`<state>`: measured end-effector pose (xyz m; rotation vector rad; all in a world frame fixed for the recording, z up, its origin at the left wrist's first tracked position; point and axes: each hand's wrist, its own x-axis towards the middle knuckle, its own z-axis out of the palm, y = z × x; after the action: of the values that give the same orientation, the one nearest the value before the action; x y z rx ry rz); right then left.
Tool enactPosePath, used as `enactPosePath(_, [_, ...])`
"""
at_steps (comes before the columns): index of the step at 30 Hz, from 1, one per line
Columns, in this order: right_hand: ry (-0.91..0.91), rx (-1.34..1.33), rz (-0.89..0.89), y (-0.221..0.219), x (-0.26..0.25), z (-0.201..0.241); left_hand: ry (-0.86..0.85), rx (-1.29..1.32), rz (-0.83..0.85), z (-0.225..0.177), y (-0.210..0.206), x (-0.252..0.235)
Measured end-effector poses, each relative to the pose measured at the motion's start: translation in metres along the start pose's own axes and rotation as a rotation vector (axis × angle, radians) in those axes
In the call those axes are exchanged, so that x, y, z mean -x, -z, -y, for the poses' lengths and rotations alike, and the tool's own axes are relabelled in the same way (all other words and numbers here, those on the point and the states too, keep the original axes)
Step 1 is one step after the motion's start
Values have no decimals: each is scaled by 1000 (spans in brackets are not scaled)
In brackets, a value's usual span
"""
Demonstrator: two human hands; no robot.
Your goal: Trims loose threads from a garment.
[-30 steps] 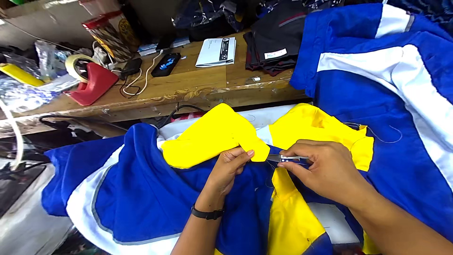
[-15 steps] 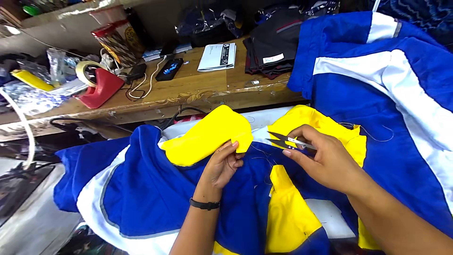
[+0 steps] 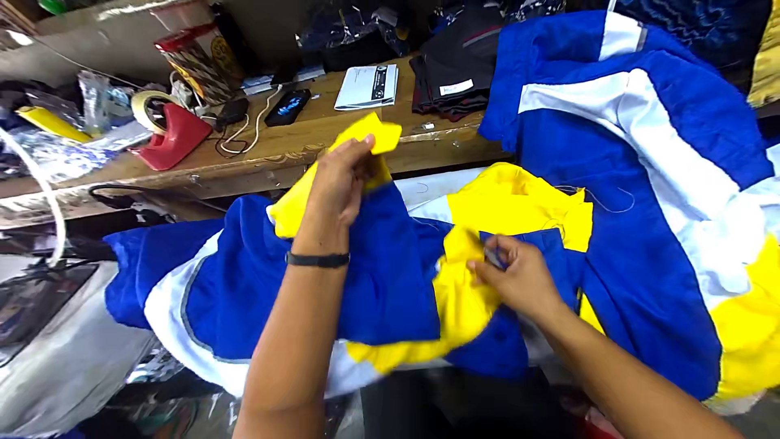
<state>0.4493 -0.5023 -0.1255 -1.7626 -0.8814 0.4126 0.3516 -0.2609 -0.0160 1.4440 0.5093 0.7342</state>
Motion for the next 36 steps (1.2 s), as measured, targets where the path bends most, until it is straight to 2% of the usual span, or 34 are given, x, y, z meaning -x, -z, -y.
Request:
enactPosePath(2, [75,20,-135,1,-19,13,-92,-12,-57,-21,-1,3])
enactPosePath(4, [137,42,-193,5,-26,13,-132,-35,-50,-25,-4,25])
enactPosePath(7, [215,-120,-228,5,-9,6,-101,-155,38,10,-8,81])
enactPosePath(10, [204,-405,-71,-8,18,5,-25,-172,83,63,-12,121])
enactPosePath(15, [113,-451,53,-35,32,4,-6,57,-9,104,-28,161])
enactPosePath(19, [86,-438,75,-42,35,2,-13,149,-38,114,-30,178])
enactPosePath(22, [156,-366,72,-39,41,0,-39,97,-75,117,-29,183])
enactPosePath(26, [113,-588,406,-31,50,2,-100,80,-80,122,-29,189])
enactPosePath(30, [-19,-565,529,-39,49,-2,-85,133,-43,116,-28,193])
enactPosePath(36, [-161,-882,704,-24,59,-7,-118,57,-33,119,-23,194])
